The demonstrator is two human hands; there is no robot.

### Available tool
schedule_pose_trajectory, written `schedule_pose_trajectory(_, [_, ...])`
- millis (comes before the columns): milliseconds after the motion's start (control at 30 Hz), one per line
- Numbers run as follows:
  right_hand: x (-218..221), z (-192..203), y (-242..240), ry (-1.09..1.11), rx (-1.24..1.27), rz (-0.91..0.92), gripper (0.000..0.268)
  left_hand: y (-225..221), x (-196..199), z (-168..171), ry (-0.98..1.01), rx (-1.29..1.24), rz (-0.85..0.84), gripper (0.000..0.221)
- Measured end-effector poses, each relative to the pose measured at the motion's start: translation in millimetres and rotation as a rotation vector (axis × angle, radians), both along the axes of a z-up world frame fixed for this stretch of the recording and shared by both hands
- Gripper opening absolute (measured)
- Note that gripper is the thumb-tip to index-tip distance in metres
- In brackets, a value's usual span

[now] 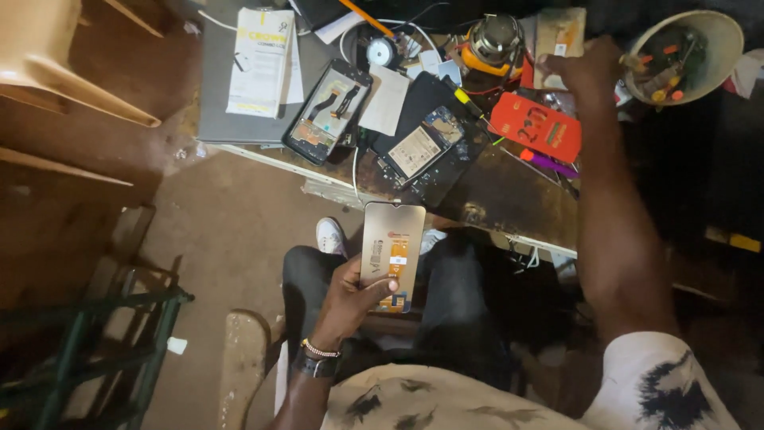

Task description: Unboxing a new mobile phone screen and inspecting it for repair

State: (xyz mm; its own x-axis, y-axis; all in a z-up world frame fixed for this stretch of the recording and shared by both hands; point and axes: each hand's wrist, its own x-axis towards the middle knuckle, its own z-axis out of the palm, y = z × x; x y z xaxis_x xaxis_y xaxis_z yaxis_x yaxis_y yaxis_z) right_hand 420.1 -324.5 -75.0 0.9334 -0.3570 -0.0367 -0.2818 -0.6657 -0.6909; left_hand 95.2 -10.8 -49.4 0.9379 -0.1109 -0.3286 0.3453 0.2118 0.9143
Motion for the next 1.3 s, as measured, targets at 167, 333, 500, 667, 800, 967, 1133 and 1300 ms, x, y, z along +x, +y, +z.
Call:
schedule_pose_trajectory(167, [13.4,-30.5,-18.3,-0.091,0.166,-0.060,0.045,-0.9,-8.0,0.9,0.020,-0.082,0.006,0.039])
schedule_pose_trajectory(333, [-12.9,-3.7,-7.0,0.017,0.402,-0.039,0.009,-1.1,-15.7,8.1,0.034,-0.069,0.005,0.039])
schedule_pose_trajectory(500, [-67.8,20.7,16.1,-0.053,0.907,0.044,0.031,-2.9,-18.8,10.6,0.041,-0.041,0.004,0.040])
schedule_pose_trajectory(667, [-156.2,50.2,64.6,-0.084,1.159,0.102,0.018,-18.6,-14.1,47.0,-0.030,-0.084,0.188,0.024])
schedule_pose_trajectory(800, [-231.8,101.0,110.3,-0.073,1.221,0.143,0.024,-27.8,-15.3,58.3,-0.015,-0.078,0.237,0.026])
schedule_pose_trajectory(967, [-286.9,37.7,97.6,-0.131,1.179,0.214,0.031,-33.4,-27.9,43.6,-0.036,-0.138,0.309,0.029])
schedule_pose_trajectory(1133, [-324.2,49.0,111.9,-0.165,1.189,0.214,0.031,-36.0,-49.0,38.1,-0.021,-0.194,0.282,0.035])
schedule_pose_trajectory(1300, [-340.2,61.4,118.7,-0.228,1.192,0.228,0.035,-34.6,-56.7,41.6,-0.058,-0.252,0.256,0.038])
